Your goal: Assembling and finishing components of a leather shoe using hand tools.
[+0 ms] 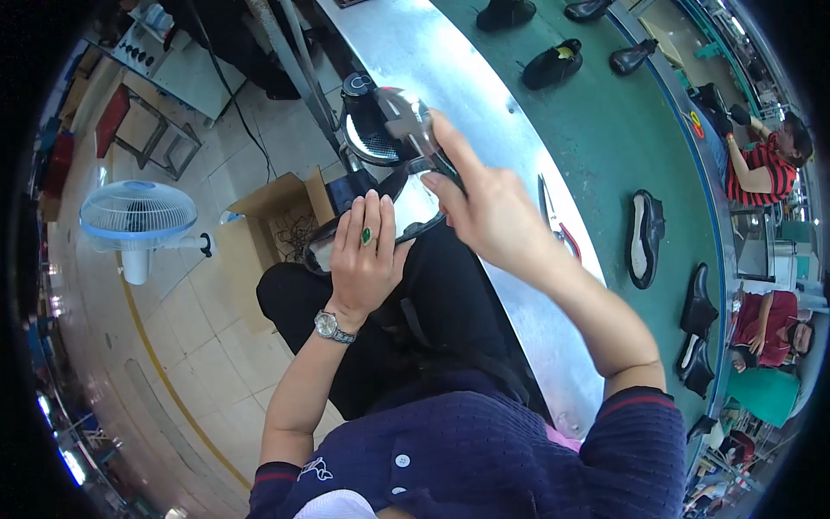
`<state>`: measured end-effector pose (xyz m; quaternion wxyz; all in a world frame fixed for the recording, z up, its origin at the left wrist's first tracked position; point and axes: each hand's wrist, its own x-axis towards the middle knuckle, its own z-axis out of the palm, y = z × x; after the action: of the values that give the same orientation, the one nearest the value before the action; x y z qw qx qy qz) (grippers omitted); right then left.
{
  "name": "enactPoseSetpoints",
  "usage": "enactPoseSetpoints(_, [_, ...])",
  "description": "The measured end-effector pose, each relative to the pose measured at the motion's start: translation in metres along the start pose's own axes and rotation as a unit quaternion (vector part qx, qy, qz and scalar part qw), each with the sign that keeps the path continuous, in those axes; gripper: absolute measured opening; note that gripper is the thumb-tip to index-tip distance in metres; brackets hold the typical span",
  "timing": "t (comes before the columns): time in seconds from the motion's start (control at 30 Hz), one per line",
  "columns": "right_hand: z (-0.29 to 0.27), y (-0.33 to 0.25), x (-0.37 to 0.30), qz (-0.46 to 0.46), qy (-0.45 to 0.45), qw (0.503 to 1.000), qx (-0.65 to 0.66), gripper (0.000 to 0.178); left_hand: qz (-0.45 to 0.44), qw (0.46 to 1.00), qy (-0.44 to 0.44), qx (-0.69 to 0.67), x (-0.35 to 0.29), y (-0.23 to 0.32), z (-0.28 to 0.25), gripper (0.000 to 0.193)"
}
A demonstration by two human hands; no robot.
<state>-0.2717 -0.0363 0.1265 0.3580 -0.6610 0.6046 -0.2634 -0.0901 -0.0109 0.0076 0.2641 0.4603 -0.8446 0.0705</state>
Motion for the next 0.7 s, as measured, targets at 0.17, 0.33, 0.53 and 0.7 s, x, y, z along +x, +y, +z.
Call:
enactPoseSetpoints(0.17, [-0.004, 0.007, 0.010, -0.004, -0.194, 0.949, -0.247, 0.058, -0.014, 1.000, 0.001, 0.028, -0.003, 0.000, 0.008, 0.059])
enactPoseSetpoints(0.33, [0.013, 0.037, 0.009, -0.013, -0.020, 0.996, -0.082, 0.054, -0.022, 0.999, -0.022, 0.034, 0.003, 0.009, 0.003, 0.059])
enactPoseSetpoints(0.53, [0.004, 0.015, 0.014, 0.017, -0.141, 0.979, -0.144, 0.056, -0.038, 0.998, -0.019, 0.040, -0.004, 0.009, 0.005, 0.058])
enactPoseSetpoints(0.7, [0.006, 0.035, 0.013, 0.009, -0.121, 0.982, -0.146, 0.057, -0.033, 0.998, -0.024, 0.044, -0.003, 0.014, 0.005, 0.048])
